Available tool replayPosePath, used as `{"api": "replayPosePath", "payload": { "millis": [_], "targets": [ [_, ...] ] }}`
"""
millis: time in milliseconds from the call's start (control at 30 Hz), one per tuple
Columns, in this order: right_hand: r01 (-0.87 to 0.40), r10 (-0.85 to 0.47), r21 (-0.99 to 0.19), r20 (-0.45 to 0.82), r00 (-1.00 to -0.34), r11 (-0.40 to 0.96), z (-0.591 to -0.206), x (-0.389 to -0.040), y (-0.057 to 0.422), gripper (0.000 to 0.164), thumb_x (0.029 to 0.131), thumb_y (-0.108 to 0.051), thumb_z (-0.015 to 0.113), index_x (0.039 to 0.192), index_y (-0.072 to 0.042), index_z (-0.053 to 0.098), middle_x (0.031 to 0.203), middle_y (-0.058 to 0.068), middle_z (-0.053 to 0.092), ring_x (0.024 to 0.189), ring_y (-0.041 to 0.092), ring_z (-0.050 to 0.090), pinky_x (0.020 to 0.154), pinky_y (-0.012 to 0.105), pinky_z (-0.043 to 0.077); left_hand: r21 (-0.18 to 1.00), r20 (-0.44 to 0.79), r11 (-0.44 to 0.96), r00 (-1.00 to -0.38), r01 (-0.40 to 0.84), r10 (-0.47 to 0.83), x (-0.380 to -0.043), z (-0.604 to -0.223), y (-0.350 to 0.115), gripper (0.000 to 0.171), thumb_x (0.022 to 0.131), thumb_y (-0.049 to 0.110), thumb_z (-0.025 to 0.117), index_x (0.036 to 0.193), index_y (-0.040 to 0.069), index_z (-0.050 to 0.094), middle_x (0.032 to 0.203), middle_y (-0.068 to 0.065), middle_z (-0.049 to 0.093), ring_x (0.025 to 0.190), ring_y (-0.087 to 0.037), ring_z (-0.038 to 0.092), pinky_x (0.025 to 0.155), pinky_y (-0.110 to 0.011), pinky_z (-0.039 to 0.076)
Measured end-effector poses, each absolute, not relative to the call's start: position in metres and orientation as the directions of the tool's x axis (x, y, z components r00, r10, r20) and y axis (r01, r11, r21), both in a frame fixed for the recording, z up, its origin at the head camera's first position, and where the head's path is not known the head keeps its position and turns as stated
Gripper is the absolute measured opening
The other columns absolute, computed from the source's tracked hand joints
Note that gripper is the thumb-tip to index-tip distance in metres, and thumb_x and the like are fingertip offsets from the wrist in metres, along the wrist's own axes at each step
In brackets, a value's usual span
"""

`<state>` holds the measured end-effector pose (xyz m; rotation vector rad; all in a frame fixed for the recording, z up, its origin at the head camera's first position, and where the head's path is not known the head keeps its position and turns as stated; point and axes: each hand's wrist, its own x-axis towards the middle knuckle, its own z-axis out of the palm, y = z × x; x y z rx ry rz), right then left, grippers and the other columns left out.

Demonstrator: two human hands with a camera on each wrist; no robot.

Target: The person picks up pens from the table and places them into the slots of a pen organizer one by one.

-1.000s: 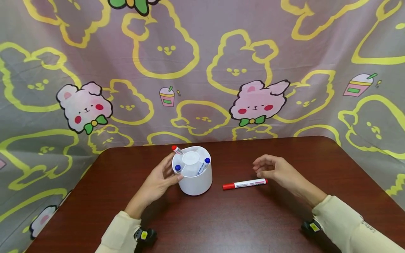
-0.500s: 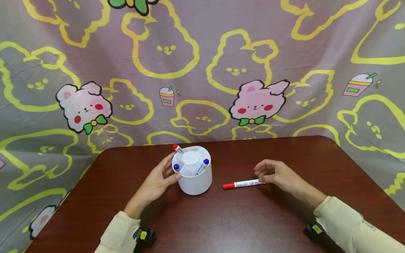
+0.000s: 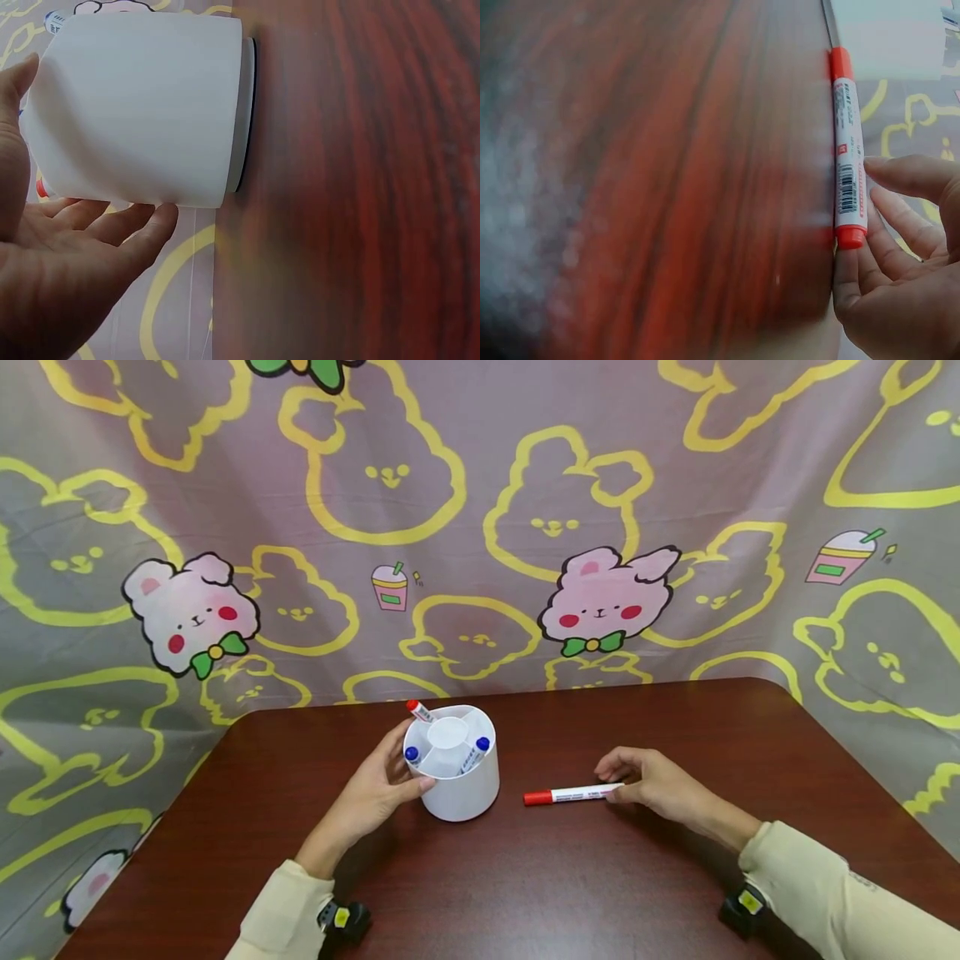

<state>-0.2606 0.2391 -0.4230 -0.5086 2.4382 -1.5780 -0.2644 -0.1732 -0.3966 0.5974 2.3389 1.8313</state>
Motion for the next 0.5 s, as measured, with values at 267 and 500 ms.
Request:
{"api": "replayPosePath", "payload": {
  "millis": [267, 500],
  "targets": [
    [-0.246, -0.393, -0.845, 0.046, -0.918, 0.475, -0.4249, -0.2607, 0.2355, 0.025, 0.08, 0.007, 0.078, 0.104, 0.002, 0.071, 0.091, 0.008, 0.067, 0.083, 0.014, 0.059, 0.067, 0.022, 0.049, 0.952, 0.132, 0.217, -0.928, 0.216, 0.347, -0.2657, -0.3965, -0.1707, 0.094, 0.091, 0.002, 0.078, 0.165, 0.006, 0.021, 0.166, -0.02, 0.038, 0.15, -0.039, 0.042, 0.119, -0.048, 0.039],
    [-0.307, -0.401, -0.771, 0.074, -0.913, 0.558, -0.4253, -0.2594, 0.2335, 0.019, 0.081, 0.005, 0.08, 0.094, -0.007, 0.073, 0.093, 0.003, 0.064, 0.081, 0.011, 0.056, 0.068, 0.023, 0.046, 0.957, 0.144, 0.193, -0.933, 0.216, 0.33, -0.2664, -0.398, -0.166, 0.095, 0.088, 0.0, 0.081, 0.164, 0.007, 0.024, 0.161, -0.019, 0.044, 0.143, -0.037, 0.049, 0.104, -0.021, 0.049]
  ]
}}
